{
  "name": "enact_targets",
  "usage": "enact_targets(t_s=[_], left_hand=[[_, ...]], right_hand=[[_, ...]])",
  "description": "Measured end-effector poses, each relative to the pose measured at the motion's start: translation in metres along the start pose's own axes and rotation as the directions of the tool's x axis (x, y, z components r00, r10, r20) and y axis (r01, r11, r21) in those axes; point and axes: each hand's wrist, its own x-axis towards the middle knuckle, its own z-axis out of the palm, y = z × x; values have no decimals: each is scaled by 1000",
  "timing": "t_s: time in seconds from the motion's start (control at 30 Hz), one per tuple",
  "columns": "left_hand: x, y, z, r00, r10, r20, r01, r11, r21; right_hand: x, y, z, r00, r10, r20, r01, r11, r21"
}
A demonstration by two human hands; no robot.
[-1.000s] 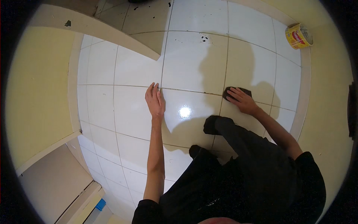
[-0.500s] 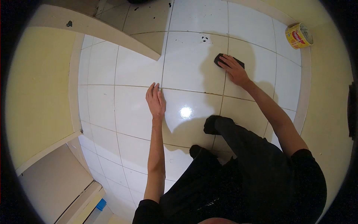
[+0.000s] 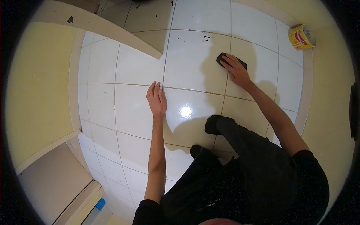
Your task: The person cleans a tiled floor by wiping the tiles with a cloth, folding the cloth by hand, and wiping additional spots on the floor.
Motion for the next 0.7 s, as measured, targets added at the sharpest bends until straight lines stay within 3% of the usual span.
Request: enact_targets(t_s=[0.4, 0.5, 0.6, 0.7], left_hand=[[0, -1, 1, 1000, 8, 1, -8, 1000, -3], [0, -3, 1, 1000, 3, 0, -3, 1000, 4], [-1, -3, 2, 1000, -9, -2, 9, 1000, 6], [-1, -1, 2, 1000, -19, -2, 19, 1000, 6]], right_hand=[[-15, -7, -28, 992, -60, 111, 63, 998, -27], [-60, -19, -25, 989, -111, 95, 100, 988, 114], [-118, -41, -24, 955, -123, 270, 69, 977, 202], [-130, -59, -35, 932, -92, 352, 62, 994, 94]])
